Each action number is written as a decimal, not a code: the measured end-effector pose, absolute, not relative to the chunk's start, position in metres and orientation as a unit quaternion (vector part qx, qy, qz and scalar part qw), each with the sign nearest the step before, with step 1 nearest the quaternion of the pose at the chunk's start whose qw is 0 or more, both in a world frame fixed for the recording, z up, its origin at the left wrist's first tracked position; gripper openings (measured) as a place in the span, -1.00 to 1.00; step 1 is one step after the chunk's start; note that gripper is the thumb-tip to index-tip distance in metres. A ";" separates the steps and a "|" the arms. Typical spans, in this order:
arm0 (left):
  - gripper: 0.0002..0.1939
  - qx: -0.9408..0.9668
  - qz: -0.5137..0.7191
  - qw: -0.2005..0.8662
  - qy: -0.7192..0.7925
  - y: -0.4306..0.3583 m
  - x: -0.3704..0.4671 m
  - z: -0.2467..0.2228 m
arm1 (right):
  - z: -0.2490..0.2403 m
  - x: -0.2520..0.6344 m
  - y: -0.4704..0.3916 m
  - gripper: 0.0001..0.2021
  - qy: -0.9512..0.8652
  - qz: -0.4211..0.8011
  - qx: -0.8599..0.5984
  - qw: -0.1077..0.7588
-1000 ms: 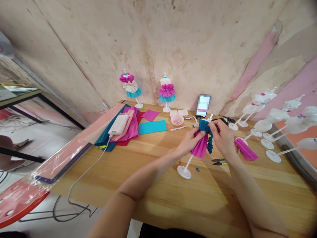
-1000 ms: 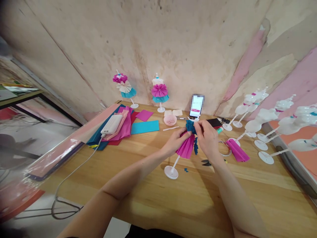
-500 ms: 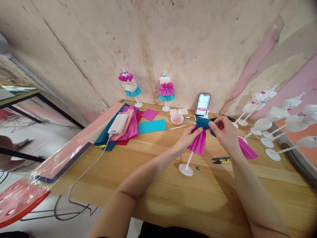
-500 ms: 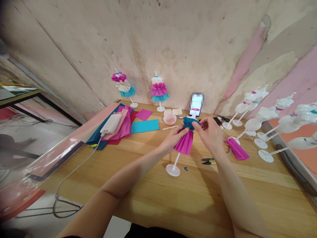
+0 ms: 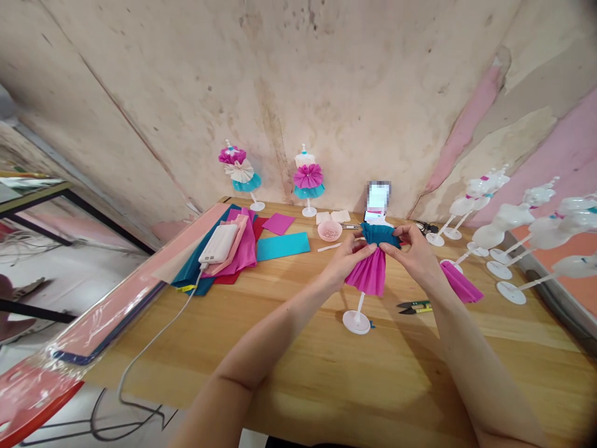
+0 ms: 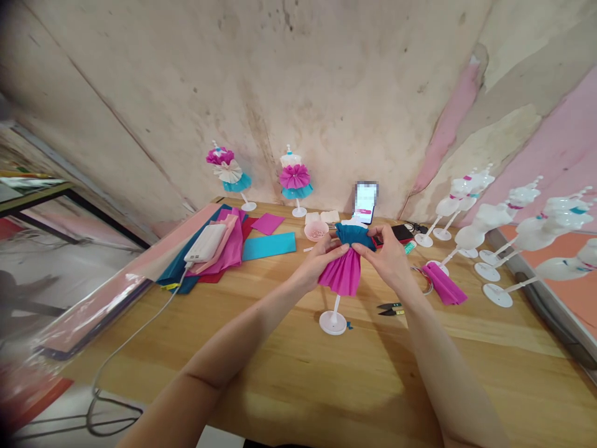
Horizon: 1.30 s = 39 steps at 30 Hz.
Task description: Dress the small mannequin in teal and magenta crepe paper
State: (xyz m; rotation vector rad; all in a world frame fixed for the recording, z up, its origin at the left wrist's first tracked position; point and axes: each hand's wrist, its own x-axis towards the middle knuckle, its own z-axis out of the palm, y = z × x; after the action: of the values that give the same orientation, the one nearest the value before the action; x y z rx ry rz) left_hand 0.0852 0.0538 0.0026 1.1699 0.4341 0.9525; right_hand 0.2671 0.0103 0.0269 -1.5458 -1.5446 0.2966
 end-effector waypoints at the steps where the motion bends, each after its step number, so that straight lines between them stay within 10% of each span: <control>1: -0.57 0.525 0.430 0.706 0.203 0.053 0.085 0.004 | 0.028 0.266 0.009 -0.53 -0.620 0.125 -0.629 0.452; 39: -0.68 0.549 0.464 0.662 0.214 0.043 0.088 0.013 | 0.054 0.245 -0.011 -0.72 -0.586 0.365 -0.528 0.494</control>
State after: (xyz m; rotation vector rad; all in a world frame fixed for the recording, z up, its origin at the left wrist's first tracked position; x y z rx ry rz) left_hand 0.0878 0.0425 0.0135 1.2412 0.4828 1.0487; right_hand 0.2455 -0.0114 0.0544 -1.2801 -1.4204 0.8857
